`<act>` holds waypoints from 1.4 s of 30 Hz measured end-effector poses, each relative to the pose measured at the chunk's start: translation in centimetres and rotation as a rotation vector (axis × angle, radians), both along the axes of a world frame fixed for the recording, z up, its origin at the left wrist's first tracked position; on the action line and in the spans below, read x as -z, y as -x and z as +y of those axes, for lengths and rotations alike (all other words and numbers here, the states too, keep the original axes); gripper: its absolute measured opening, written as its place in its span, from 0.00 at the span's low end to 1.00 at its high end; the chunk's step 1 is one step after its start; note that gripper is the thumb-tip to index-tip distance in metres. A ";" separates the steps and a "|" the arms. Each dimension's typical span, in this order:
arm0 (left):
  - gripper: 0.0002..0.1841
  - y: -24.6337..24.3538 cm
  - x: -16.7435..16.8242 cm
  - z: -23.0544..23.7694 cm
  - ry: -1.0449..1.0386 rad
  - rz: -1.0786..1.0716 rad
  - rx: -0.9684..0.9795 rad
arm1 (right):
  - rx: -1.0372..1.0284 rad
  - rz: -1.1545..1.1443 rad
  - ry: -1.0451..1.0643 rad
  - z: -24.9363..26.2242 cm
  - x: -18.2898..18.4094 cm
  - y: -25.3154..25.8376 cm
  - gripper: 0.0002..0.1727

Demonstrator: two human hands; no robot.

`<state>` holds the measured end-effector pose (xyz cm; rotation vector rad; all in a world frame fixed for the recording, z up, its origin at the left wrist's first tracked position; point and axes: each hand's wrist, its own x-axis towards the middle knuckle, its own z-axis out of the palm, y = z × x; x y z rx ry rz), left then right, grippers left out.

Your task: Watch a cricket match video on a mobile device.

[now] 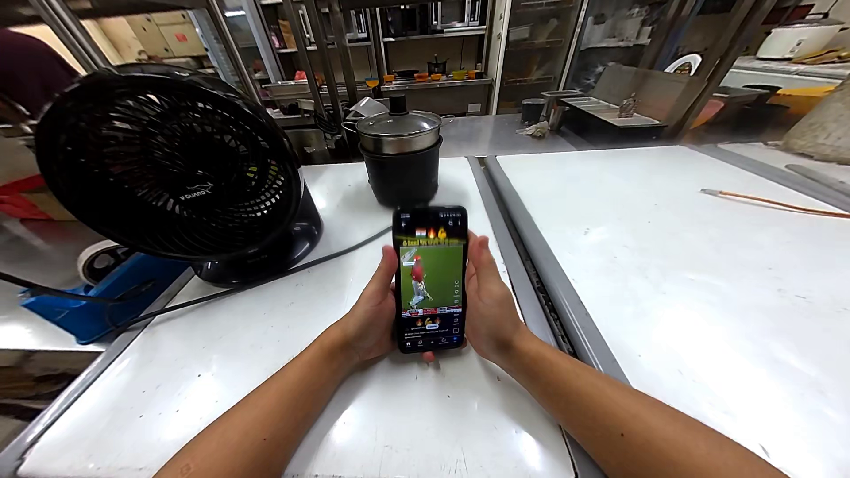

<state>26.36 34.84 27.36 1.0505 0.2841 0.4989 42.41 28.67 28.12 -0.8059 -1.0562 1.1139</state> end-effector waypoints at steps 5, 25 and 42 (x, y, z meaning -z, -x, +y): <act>0.47 0.1 -0.1 0.0 0.018 0.021 -0.005 | 0.001 -0.015 0.019 -0.2 0.0 -0.1 0.39; 0.48 0.0 0.0 0.0 0.001 0.017 0.004 | -0.002 -0.009 0.013 -0.1 0.0 -0.1 0.38; 0.47 -0.1 -0.2 -0.1 -0.002 0.010 -0.014 | 0.000 -0.007 0.005 -0.1 0.0 0.0 0.38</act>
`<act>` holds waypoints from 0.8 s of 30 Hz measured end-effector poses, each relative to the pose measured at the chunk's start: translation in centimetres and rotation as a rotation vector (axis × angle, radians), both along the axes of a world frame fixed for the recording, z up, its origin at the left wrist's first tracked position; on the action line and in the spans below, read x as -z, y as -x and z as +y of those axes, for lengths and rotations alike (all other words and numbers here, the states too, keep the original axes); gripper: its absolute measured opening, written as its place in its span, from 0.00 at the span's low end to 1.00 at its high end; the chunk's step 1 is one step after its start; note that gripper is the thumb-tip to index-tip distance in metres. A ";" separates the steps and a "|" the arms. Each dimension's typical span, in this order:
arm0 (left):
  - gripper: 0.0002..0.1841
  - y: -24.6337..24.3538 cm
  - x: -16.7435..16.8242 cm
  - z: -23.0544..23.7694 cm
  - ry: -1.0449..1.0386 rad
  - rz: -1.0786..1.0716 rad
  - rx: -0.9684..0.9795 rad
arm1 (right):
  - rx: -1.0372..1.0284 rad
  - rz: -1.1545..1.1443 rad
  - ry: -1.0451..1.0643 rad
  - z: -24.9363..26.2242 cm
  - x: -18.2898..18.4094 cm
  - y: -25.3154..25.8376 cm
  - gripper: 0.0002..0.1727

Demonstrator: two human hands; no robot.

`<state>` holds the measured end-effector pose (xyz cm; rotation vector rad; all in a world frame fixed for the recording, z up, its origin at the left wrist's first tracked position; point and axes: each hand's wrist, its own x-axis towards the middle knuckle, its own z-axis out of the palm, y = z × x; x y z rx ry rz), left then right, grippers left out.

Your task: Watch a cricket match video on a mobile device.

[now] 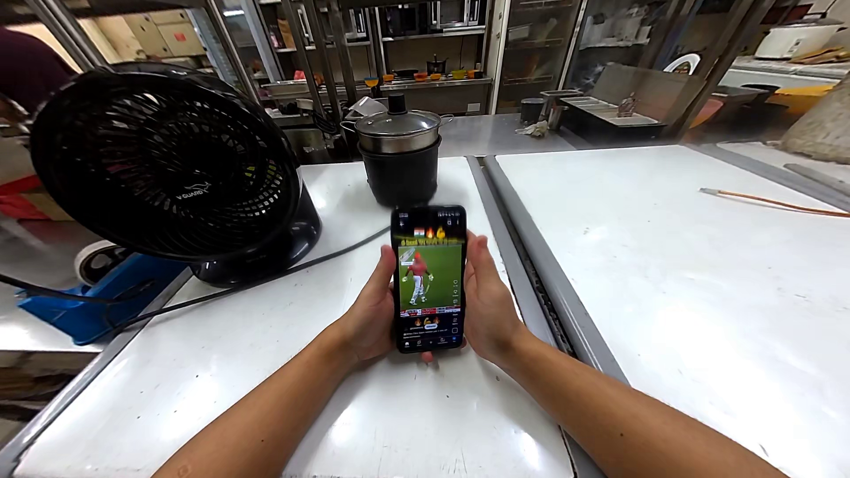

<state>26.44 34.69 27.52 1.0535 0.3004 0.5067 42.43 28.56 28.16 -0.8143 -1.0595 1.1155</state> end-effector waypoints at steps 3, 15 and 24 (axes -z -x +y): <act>0.47 0.1 0.1 0.1 0.005 0.003 0.001 | 0.000 -0.002 0.004 0.0 0.0 0.0 0.38; 0.45 0.0 0.1 0.1 0.010 -0.026 -0.004 | 0.018 -0.024 -0.009 0.0 0.1 0.0 0.39; 0.46 0.0 0.2 0.2 0.021 -0.028 0.008 | 0.031 -0.034 -0.007 0.0 0.1 0.1 0.40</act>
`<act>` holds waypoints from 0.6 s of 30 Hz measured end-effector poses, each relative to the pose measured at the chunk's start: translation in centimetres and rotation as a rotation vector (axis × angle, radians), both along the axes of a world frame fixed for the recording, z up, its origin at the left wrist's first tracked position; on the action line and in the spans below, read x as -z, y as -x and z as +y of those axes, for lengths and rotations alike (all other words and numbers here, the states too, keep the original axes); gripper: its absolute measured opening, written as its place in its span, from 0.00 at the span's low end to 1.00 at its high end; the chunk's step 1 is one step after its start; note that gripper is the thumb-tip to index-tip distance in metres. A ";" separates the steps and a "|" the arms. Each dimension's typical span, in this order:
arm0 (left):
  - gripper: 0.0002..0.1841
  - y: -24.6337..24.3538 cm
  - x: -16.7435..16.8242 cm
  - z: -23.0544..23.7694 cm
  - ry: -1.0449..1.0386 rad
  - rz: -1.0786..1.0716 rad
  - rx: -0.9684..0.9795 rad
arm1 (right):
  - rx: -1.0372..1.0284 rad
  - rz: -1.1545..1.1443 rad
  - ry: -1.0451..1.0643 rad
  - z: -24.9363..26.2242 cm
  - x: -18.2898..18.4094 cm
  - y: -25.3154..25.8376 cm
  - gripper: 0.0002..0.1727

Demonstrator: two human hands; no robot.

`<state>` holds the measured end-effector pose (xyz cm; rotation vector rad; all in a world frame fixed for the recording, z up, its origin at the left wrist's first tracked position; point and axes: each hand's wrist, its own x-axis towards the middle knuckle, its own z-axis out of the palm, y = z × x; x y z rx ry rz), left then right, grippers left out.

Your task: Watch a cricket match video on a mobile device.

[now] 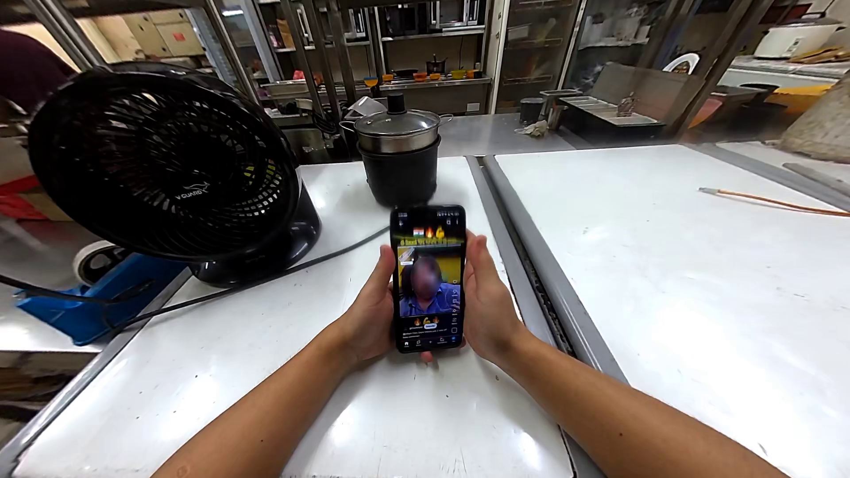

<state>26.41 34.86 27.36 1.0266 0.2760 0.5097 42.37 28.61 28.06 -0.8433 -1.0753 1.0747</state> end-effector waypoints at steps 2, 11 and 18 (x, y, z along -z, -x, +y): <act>0.45 0.0 -0.1 0.0 0.000 0.002 -0.006 | 0.001 -0.005 0.003 0.0 0.0 0.0 0.39; 0.47 0.1 0.1 0.0 -0.015 0.014 0.010 | -0.040 0.037 -0.006 0.1 0.0 -0.1 0.38; 0.48 0.0 -0.1 -0.1 -0.010 0.047 -0.016 | -0.037 0.045 -0.001 0.1 0.1 -0.1 0.37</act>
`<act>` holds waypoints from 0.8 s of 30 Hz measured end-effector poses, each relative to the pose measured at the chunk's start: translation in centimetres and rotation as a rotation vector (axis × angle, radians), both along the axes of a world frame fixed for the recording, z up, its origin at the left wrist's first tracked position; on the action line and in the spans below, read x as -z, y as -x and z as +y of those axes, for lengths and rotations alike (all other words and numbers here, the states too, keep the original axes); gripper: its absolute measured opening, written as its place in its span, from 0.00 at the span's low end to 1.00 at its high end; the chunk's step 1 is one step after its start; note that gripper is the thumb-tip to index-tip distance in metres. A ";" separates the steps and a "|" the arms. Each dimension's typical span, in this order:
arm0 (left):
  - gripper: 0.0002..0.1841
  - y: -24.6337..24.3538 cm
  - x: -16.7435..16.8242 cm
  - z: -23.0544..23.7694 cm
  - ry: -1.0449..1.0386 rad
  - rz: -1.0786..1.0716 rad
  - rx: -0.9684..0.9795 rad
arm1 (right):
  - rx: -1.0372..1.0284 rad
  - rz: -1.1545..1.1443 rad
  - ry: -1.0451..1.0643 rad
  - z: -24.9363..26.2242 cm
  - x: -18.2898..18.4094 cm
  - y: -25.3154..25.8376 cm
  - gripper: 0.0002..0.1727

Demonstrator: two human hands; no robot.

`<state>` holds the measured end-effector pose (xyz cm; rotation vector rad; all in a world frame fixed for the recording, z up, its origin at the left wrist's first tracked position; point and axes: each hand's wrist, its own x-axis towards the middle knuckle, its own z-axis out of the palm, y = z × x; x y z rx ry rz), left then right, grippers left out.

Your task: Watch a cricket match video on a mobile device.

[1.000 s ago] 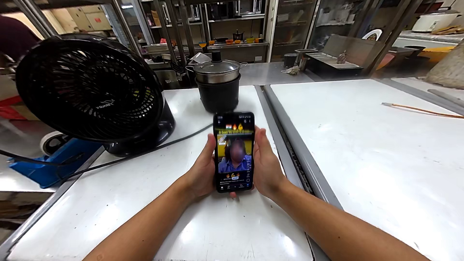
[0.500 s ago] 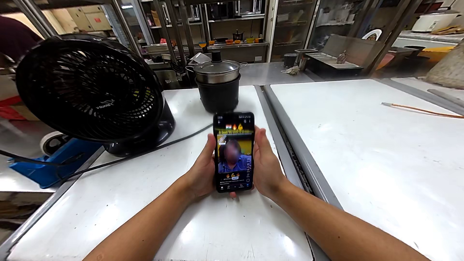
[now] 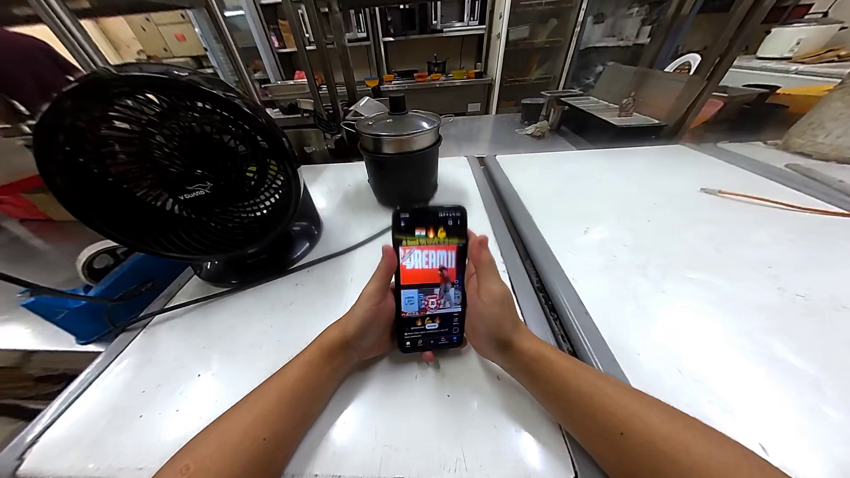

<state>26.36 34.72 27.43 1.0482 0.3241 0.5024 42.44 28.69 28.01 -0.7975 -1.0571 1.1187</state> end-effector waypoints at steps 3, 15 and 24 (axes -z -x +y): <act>0.48 0.0 0.0 0.1 0.002 -0.016 0.019 | 0.002 -0.007 0.006 0.0 0.0 0.0 0.38; 0.47 0.0 0.1 0.1 0.000 -0.014 0.020 | -0.004 -0.016 0.001 0.0 -0.1 0.0 0.38; 0.48 0.0 0.0 0.1 -0.001 -0.014 0.020 | -0.009 -0.012 0.000 -0.1 -0.1 0.0 0.38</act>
